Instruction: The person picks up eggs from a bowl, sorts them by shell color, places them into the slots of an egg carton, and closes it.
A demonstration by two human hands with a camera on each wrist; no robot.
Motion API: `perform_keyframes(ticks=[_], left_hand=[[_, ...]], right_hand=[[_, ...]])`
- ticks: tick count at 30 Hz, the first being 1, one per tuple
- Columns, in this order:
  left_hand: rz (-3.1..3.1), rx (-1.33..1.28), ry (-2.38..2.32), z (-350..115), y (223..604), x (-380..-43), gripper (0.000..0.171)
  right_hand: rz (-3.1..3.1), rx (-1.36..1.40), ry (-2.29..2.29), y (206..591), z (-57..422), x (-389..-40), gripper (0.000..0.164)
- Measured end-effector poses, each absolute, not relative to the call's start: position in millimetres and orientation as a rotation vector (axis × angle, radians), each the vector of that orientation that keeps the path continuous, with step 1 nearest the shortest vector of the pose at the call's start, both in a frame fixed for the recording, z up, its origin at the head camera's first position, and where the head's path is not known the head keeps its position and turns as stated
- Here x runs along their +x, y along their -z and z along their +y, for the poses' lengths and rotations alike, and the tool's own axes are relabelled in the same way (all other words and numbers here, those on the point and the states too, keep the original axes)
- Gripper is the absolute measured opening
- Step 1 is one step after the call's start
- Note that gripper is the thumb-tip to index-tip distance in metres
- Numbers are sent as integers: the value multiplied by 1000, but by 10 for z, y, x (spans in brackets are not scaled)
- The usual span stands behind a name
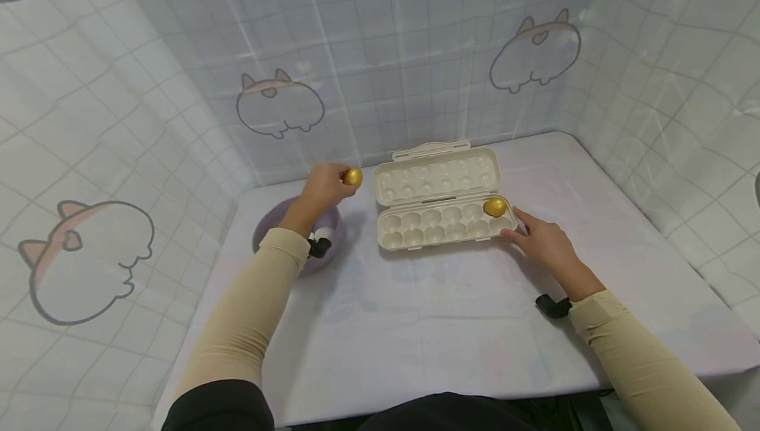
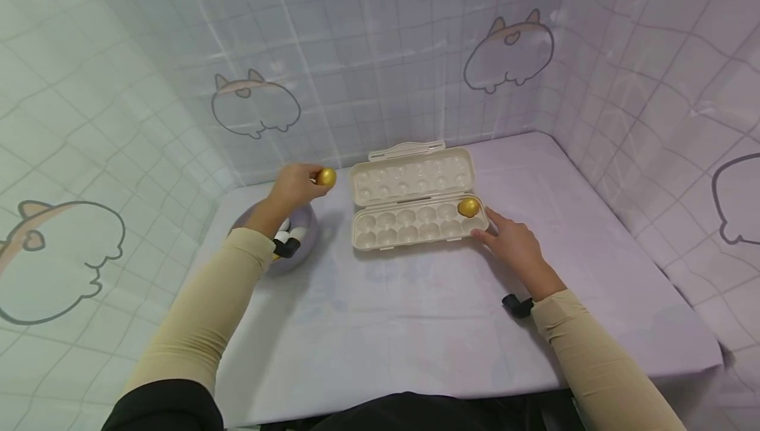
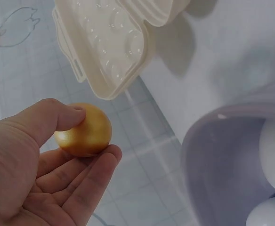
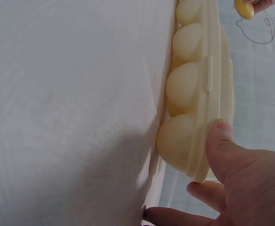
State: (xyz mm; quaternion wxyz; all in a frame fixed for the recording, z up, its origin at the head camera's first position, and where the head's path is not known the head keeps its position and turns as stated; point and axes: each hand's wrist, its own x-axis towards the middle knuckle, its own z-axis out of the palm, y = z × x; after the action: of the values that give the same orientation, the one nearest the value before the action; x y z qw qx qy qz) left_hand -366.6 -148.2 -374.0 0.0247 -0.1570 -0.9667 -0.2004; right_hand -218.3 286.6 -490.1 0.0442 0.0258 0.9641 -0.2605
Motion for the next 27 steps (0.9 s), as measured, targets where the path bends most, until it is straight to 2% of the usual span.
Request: perform_keyframes(ticks=[13,20,27], left_hand=[[-2985,-534,611,-1310,3740,-3671,20],[-3024,-504,620,-1185,3751,-3689,35],[-3014,-536,628,-1089,3762,-3722,34]], right_hand=[[2963,75,799,4905,2867,-2163,87],[2965,75,803,4910,2849,-2179,87],[2964,74,800,4898,2848,-2171,87]])
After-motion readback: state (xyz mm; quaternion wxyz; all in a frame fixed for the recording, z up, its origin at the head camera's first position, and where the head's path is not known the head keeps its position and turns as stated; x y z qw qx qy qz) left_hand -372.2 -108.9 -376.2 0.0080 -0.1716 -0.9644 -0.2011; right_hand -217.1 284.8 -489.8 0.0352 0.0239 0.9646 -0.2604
